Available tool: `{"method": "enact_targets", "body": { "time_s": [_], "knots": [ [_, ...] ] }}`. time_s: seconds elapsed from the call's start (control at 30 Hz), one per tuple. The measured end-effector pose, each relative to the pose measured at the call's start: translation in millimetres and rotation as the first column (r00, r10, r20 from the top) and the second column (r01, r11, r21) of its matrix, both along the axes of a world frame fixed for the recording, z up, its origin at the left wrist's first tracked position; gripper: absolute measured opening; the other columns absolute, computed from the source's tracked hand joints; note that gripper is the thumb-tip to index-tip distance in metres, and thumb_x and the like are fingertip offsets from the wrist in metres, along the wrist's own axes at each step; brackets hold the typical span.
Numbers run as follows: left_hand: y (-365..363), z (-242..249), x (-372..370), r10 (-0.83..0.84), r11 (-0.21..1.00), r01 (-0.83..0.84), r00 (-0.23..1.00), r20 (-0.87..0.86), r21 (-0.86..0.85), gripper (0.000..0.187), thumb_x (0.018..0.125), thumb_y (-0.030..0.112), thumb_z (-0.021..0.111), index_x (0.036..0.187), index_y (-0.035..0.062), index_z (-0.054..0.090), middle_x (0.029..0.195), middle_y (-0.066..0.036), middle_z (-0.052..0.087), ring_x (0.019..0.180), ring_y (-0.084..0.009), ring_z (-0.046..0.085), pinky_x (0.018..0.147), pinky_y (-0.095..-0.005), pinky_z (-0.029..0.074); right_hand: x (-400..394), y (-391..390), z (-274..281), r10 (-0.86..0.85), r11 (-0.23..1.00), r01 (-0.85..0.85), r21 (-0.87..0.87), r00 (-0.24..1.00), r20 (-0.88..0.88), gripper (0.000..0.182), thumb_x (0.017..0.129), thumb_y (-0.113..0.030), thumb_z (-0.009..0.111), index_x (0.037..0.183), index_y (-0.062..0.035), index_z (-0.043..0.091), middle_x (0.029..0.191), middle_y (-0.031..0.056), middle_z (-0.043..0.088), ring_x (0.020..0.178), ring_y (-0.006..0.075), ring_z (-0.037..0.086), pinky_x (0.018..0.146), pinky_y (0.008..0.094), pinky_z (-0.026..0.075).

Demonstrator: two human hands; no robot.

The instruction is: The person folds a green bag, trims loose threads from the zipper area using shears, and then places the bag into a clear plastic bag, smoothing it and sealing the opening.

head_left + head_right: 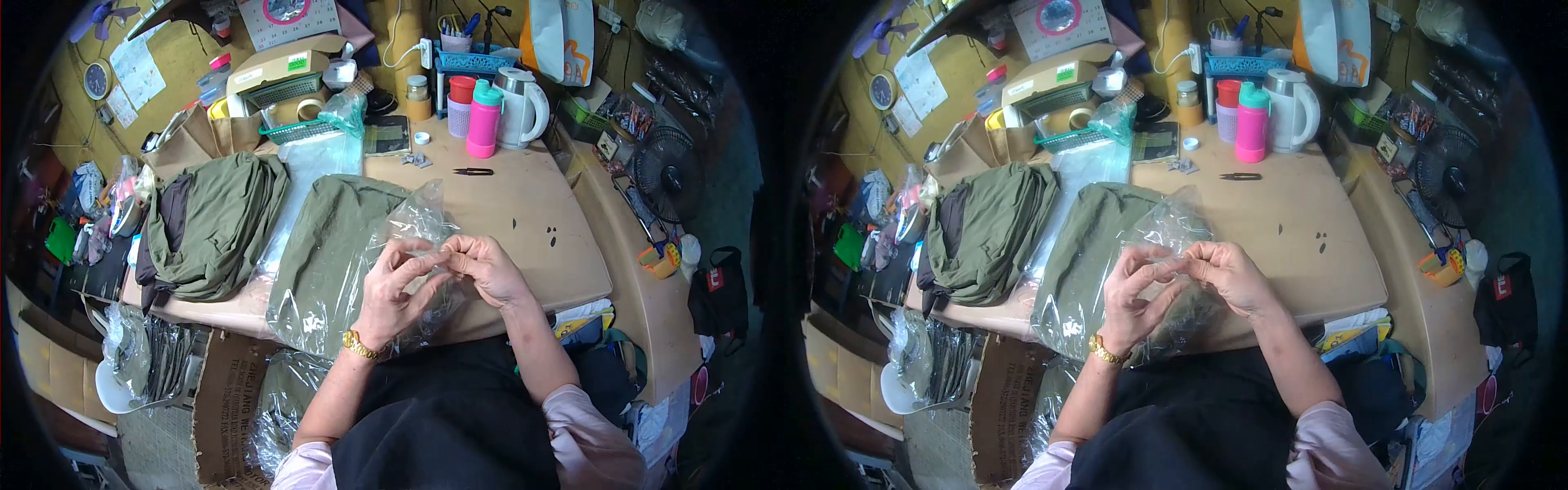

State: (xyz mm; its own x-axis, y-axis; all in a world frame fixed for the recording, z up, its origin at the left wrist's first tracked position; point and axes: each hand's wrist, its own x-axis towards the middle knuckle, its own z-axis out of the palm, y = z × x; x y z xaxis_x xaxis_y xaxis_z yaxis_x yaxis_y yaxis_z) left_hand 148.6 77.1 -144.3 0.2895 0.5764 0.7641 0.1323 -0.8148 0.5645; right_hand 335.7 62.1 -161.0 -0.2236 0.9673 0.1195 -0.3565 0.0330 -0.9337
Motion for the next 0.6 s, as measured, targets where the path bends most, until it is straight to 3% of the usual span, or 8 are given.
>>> {"method": "enact_targets", "body": {
  "time_s": [0.13, 0.23, 0.3, 0.37, 0.4, 0.47, 0.53, 0.6],
  "knots": [
    [5, -7, 0, 0.049, 0.994, -0.049, 0.999, 0.000, 0.093, 0.018, 0.076, -0.001, 0.080, 0.091, 0.0042, 0.072, 0.089, -0.006, 0.069, 0.073, -0.0171, 0.065, 0.063, -0.0290, 0.054, 5, 1, 5, 0.051, 0.999, -0.051, 0.012, 0.998, 0.037, 0.016, 0.096, -0.019, 0.068, 0.097, -0.0032, 0.068, 0.081, -0.0038, 0.062, 0.069, 0.0034, 0.050, 0.064, 0.0193, 0.041],
    [9, -10, 0, 0.054, 0.998, -0.054, 0.998, 0.015, 0.022, 0.016, 0.076, -0.003, 0.080, 0.088, 0.0030, 0.071, 0.078, -0.005, 0.068, 0.073, -0.0155, 0.066, 0.065, -0.0268, 0.053, 5, -1, 7, 0.078, 0.997, -0.078, -0.023, 0.997, 0.013, 0.017, 0.096, -0.020, 0.068, 0.096, -0.0028, 0.067, 0.079, -0.0044, 0.061, 0.068, 0.0029, 0.048, 0.063, 0.0192, 0.040],
    [13, -8, -1, 0.048, 0.995, -0.047, 0.999, -0.009, 0.093, 0.017, 0.076, -0.003, 0.080, 0.088, 0.0017, 0.069, 0.083, -0.007, 0.069, 0.073, -0.0152, 0.066, 0.064, -0.0268, 0.055, 6, -2, 6, 0.103, 0.994, -0.105, -0.043, 0.994, -0.033, 0.017, 0.097, -0.020, 0.067, 0.096, -0.0026, 0.067, 0.079, -0.0051, 0.059, 0.067, 0.0023, 0.046, 0.062, 0.0189, 0.038],
    [14, -6, 0, -0.110, 0.994, 0.112, 0.992, 0.065, -0.019, 0.023, 0.075, -0.004, 0.081, 0.094, 0.0011, 0.068, 0.089, -0.008, 0.069, 0.075, -0.0156, 0.066, 0.065, -0.0270, 0.056, 7, -3, 6, 0.101, 0.991, -0.110, -0.070, 0.988, -0.115, 0.016, 0.098, -0.018, 0.066, 0.095, -0.0020, 0.066, 0.080, -0.0032, 0.061, 0.069, 0.0034, 0.048, 0.065, 0.0204, 0.041],
    [12, -9, 2, -0.079, 0.994, 0.083, 0.995, 0.067, -0.064, 0.027, 0.074, -0.002, 0.083, 0.096, 0.0007, 0.067, 0.093, -0.010, 0.069, 0.080, -0.0165, 0.068, 0.068, -0.0271, 0.058, 4, -5, 8, 0.100, 0.992, -0.108, -0.071, 0.988, -0.117, 0.016, 0.098, -0.018, 0.066, 0.095, -0.0020, 0.066, 0.080, -0.0032, 0.061, 0.069, 0.0034, 0.048, 0.065, 0.0204, 0.041],
    [10, -10, 1, -0.054, 0.995, 0.059, 0.996, 0.067, -0.079, 0.028, 0.074, -0.002, 0.083, 0.096, 0.0010, 0.068, 0.093, -0.009, 0.069, 0.082, -0.0173, 0.068, 0.069, -0.0278, 0.057, -4, -8, 15, -0.164, 0.980, 0.124, 0.157, 0.947, 0.276, 0.014, 0.099, -0.015, 0.064, 0.094, -0.0018, 0.065, 0.079, -0.0033, 0.059, 0.073, 0.0042, 0.050, 0.069, 0.0220, 0.042],
    [11, -12, 0, -0.028, 0.995, 0.034, 0.997, 0.066, -0.097, 0.028, 0.073, -0.002, 0.083, 0.097, 0.0014, 0.068, 0.092, -0.009, 0.070, 0.084, -0.0181, 0.069, 0.070, -0.0285, 0.057, -4, -9, 16, -0.252, 0.946, 0.141, 0.292, 0.888, 0.385, 0.014, 0.099, -0.015, 0.063, 0.094, -0.0019, 0.064, 0.079, -0.0040, 0.058, 0.075, 0.0043, 0.050, 0.070, 0.0220, 0.042],
    [17, -12, -3, -0.048, 0.993, 0.050, 0.999, -0.026, 0.110, 0.036, 0.074, -0.001, 0.082, 0.108, 0.0033, 0.070, 0.093, -0.008, 0.069, 0.082, -0.0205, 0.069, 0.069, -0.0307, 0.056, 1, -4, 18, -0.352, 0.893, 0.138, 0.429, 0.809, 0.472, 0.015, 0.100, -0.016, 0.062, 0.094, -0.0020, 0.064, 0.080, -0.0046, 0.057, 0.077, 0.0045, 0.051, 0.071, 0.0220, 0.042]
  ]
}}
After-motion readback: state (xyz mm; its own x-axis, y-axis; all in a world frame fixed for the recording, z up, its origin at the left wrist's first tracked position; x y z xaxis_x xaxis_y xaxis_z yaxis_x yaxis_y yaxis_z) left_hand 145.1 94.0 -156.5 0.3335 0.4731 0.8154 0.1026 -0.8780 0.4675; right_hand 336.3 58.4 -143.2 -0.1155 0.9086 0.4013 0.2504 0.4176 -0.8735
